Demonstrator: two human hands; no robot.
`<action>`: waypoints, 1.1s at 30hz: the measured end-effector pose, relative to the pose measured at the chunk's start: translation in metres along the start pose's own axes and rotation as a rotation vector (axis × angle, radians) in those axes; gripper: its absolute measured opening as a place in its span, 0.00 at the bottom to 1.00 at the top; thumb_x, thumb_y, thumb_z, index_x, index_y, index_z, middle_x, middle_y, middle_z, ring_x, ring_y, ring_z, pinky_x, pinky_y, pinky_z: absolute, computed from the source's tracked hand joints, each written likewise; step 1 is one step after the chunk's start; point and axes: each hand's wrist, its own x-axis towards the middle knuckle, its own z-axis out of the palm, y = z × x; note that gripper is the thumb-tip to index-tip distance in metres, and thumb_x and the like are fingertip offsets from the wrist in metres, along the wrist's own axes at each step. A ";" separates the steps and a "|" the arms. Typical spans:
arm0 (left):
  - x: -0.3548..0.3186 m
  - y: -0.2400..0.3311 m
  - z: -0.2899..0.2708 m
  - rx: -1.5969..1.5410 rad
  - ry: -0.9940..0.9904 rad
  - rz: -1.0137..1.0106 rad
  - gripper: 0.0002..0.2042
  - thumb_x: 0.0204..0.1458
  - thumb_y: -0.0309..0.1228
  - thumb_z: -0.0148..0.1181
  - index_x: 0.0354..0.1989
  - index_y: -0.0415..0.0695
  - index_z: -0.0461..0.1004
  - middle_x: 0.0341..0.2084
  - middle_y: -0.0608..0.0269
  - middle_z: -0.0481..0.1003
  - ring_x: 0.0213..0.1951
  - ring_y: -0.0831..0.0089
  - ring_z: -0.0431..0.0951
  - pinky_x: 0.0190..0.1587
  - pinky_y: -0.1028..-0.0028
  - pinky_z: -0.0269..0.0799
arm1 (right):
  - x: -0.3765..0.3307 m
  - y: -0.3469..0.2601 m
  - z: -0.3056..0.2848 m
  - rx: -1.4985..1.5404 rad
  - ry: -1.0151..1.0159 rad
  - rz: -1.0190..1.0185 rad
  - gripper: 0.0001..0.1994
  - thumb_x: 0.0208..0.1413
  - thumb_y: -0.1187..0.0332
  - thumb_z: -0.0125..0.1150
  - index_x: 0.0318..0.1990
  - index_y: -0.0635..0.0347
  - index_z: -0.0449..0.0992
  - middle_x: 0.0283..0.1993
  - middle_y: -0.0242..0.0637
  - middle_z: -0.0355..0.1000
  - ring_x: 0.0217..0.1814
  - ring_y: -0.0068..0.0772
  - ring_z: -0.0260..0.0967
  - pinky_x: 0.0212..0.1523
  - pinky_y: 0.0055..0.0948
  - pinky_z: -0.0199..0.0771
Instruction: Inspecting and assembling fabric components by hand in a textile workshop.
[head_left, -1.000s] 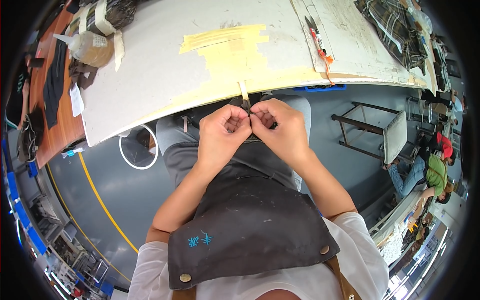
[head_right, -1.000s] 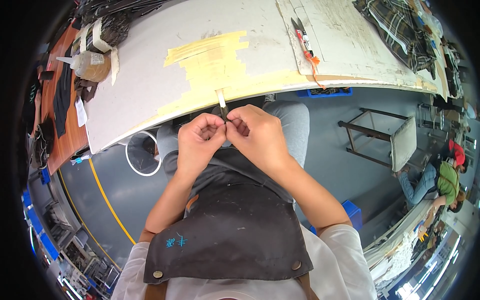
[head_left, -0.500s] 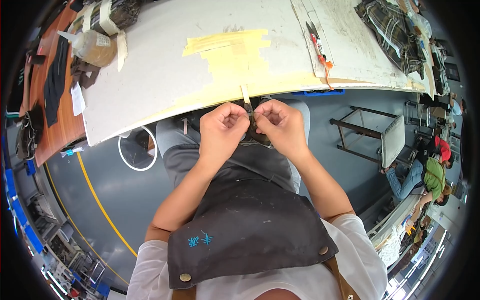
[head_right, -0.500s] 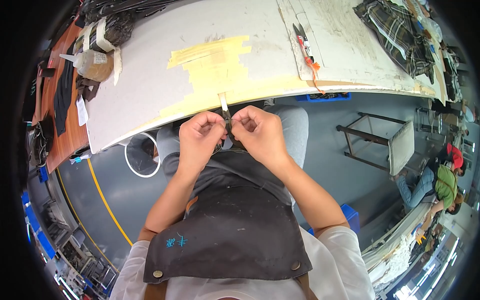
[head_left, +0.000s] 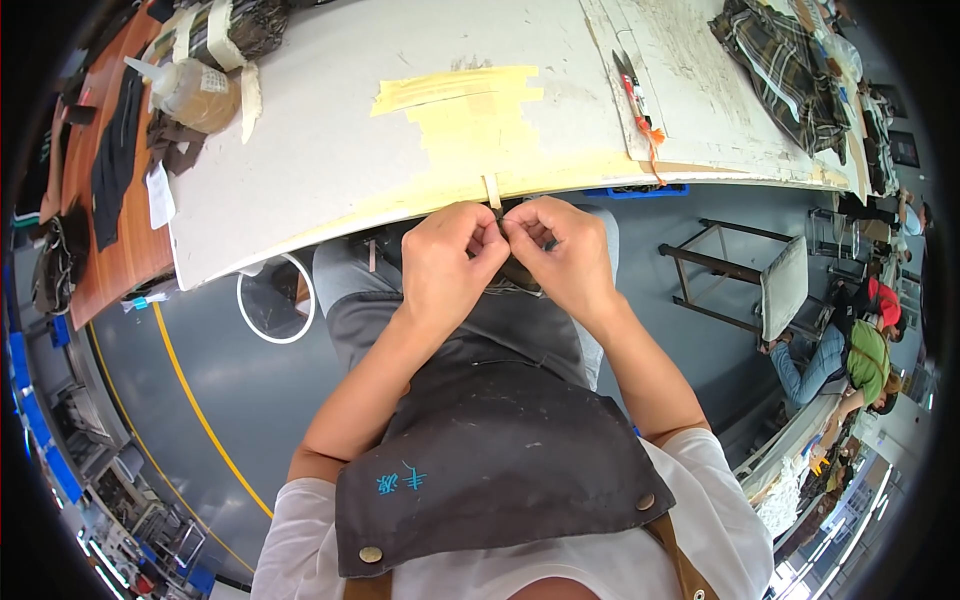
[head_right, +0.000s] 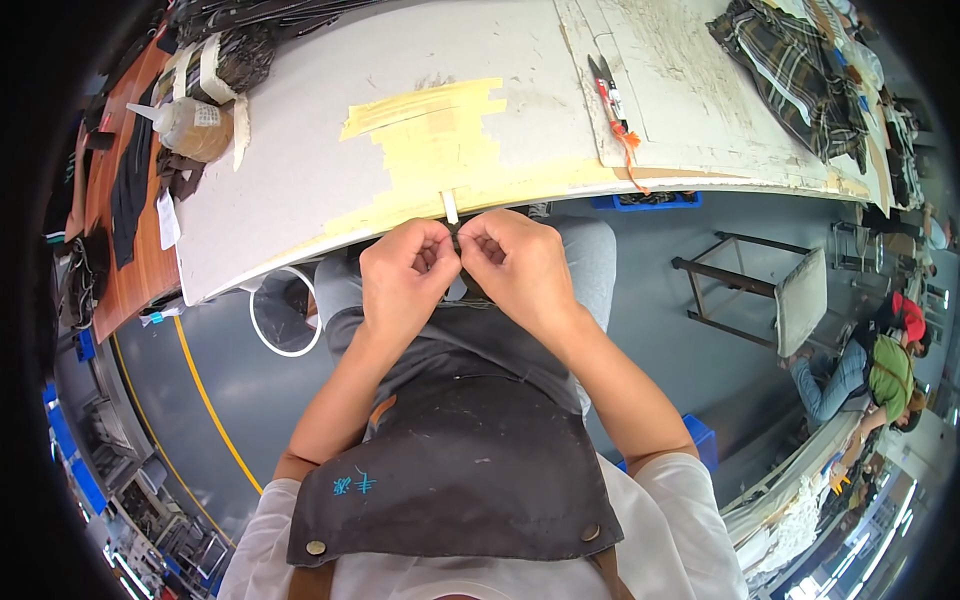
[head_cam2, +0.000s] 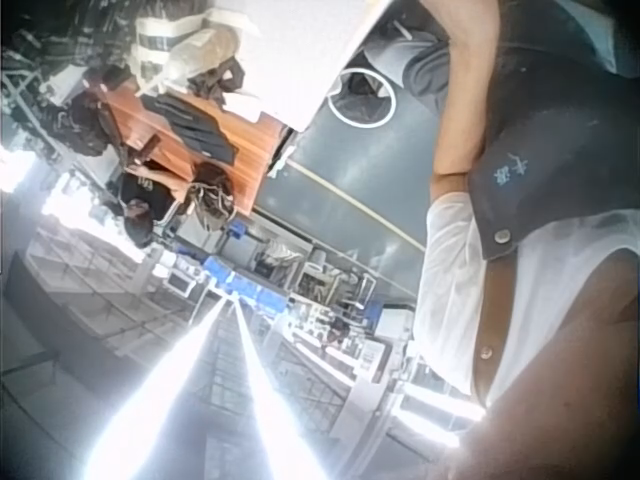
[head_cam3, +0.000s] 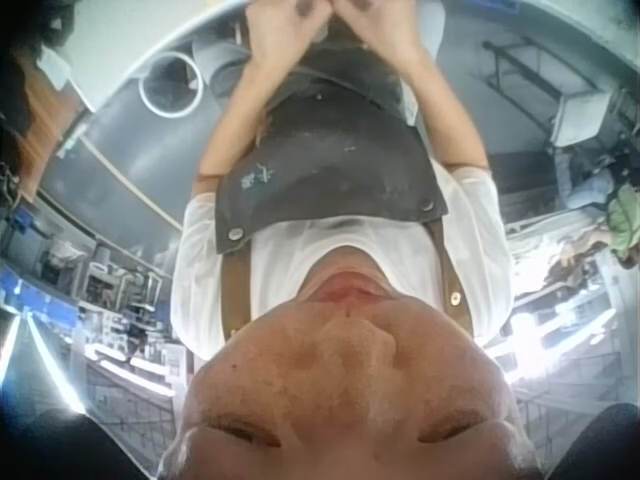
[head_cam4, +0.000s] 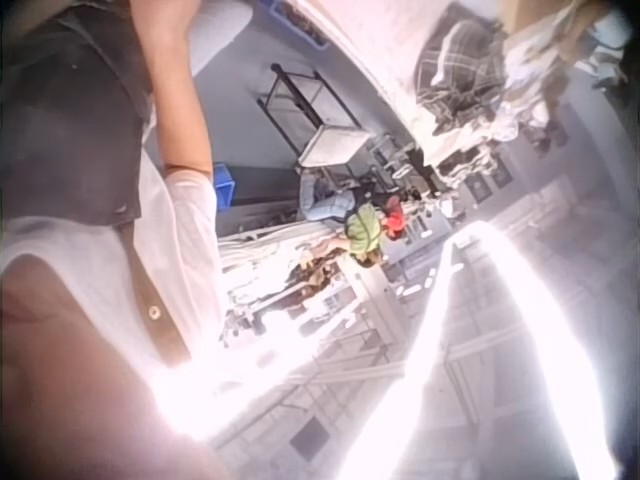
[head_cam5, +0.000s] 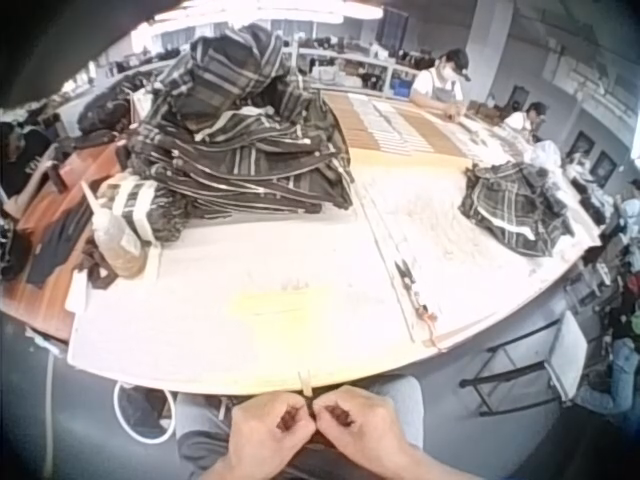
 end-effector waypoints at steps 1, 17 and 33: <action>0.000 0.001 0.001 -0.080 0.018 -0.080 0.05 0.39 0.20 0.60 0.26 0.37 0.71 0.16 0.65 0.71 0.19 0.84 0.70 0.22 0.83 0.67 | 0.000 -0.001 0.000 0.032 0.011 0.045 0.04 0.44 0.76 0.61 0.29 0.66 0.73 0.25 0.36 0.73 0.22 0.22 0.69 0.24 0.21 0.70; -0.008 -0.001 0.003 -0.477 0.087 -0.383 0.03 0.45 0.21 0.58 0.26 0.36 0.70 0.16 0.68 0.71 0.19 0.87 0.67 0.22 0.85 0.65 | -0.002 0.014 0.009 0.342 0.007 0.283 0.03 0.49 0.78 0.57 0.32 0.65 0.71 0.26 0.26 0.69 0.23 0.11 0.63 0.25 0.13 0.65; -0.007 -0.005 -0.001 -0.320 -0.067 -0.390 0.04 0.44 0.24 0.59 0.24 0.36 0.72 0.13 0.67 0.71 0.17 0.86 0.67 0.21 0.83 0.64 | -0.015 -0.001 0.000 0.383 -0.095 0.284 0.14 0.43 0.79 0.62 0.39 0.64 0.70 0.28 0.28 0.68 0.26 0.13 0.65 0.28 0.14 0.67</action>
